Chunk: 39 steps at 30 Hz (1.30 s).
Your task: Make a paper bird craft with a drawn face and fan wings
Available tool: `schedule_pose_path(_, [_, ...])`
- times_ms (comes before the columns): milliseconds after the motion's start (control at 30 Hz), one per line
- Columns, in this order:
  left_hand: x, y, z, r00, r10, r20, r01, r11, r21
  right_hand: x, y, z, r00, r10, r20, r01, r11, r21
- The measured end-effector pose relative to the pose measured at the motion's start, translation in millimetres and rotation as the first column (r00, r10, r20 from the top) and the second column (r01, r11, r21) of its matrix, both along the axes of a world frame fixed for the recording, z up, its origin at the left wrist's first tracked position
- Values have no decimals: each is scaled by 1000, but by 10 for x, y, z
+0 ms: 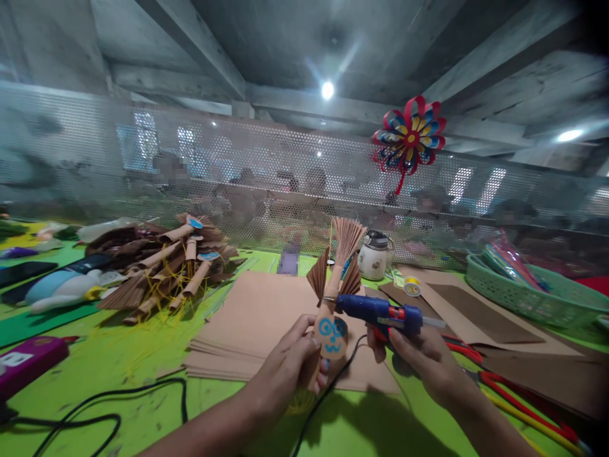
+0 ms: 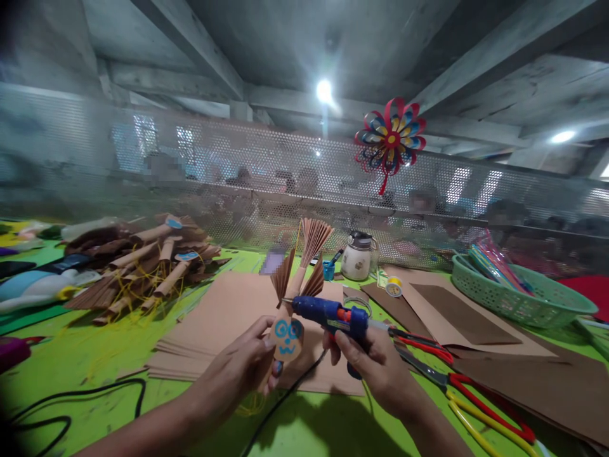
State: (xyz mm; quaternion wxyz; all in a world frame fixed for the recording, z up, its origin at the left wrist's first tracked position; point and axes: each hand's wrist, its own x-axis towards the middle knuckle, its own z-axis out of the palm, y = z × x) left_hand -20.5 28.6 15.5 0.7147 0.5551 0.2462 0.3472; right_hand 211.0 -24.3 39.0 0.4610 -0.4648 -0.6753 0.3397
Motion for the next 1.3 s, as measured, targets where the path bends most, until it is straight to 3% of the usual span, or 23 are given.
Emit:
schedule_pose_path(267, [-20, 34, -12, 999, -8, 31, 8, 1000, -8, 205, 45, -65, 998, 57, 10, -58, 997, 50])
schedule_pose_path(633, [1, 33, -46, 1000, -7, -14, 7, 1000, 4, 54, 9, 16, 999, -40, 10, 40, 999, 8])
schedule_pose_path(867, [-11, 9, -3, 999, 22, -30, -21, 999, 28, 86, 25, 37, 999, 17, -36, -13, 996, 94])
schedule_pose_path(1033, [-11, -2, 0, 1000, 6, -30, -6, 1000, 18, 42, 15, 34, 999, -49, 13, 48, 999, 24])
schedule_pose_path(1300, [-17, -3, 0, 1000, 13, -11, -13, 1000, 18, 125, 1, 4, 999, -18, 29, 17, 999, 37])
